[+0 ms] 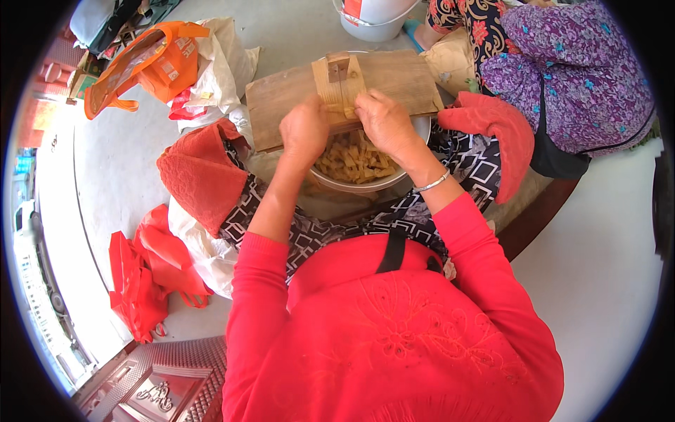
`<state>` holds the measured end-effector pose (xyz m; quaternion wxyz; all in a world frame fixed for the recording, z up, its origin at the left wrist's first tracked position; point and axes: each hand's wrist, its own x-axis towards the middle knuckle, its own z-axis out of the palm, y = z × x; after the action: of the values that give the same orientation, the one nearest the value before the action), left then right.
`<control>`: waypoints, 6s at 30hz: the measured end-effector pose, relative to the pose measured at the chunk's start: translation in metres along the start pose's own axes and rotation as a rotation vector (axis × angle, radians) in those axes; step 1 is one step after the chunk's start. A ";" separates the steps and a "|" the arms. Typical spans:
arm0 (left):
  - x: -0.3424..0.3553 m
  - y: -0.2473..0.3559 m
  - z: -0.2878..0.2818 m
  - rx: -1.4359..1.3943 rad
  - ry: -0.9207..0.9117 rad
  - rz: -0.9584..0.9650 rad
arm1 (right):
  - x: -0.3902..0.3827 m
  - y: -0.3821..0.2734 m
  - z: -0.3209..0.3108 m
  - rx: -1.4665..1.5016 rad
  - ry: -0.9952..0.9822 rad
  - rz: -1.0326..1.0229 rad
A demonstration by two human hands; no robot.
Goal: The person slices long strips of food into smaller pieces using a wooden manual slicing tool.
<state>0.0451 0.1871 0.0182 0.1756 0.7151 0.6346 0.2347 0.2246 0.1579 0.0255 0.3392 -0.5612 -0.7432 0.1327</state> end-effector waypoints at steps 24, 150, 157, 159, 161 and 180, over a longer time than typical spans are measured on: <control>-0.083 0.061 -0.083 -1.101 -0.519 0.036 | -0.060 -0.117 -0.115 1.288 -0.608 0.361; -0.089 0.038 -0.018 -0.202 -0.101 0.362 | -0.070 -0.020 -0.010 0.506 -0.228 0.455; -0.088 0.040 -0.021 -0.621 -0.193 0.364 | -0.075 -0.028 -0.006 1.401 -0.270 0.745; -0.084 0.049 -0.029 -0.683 -0.208 0.336 | -0.074 -0.024 0.003 1.109 -0.181 0.535; -0.081 0.047 -0.020 -0.606 -0.189 0.190 | -0.066 -0.034 -0.003 0.577 0.010 0.197; -0.099 0.031 -0.040 -0.182 -0.141 0.193 | -0.026 -0.011 -0.031 0.714 0.019 0.200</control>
<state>0.0401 0.0827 0.0571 0.2605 0.7687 0.5252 0.2560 0.2407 0.1246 0.0455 0.5057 -0.4784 -0.5885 0.4110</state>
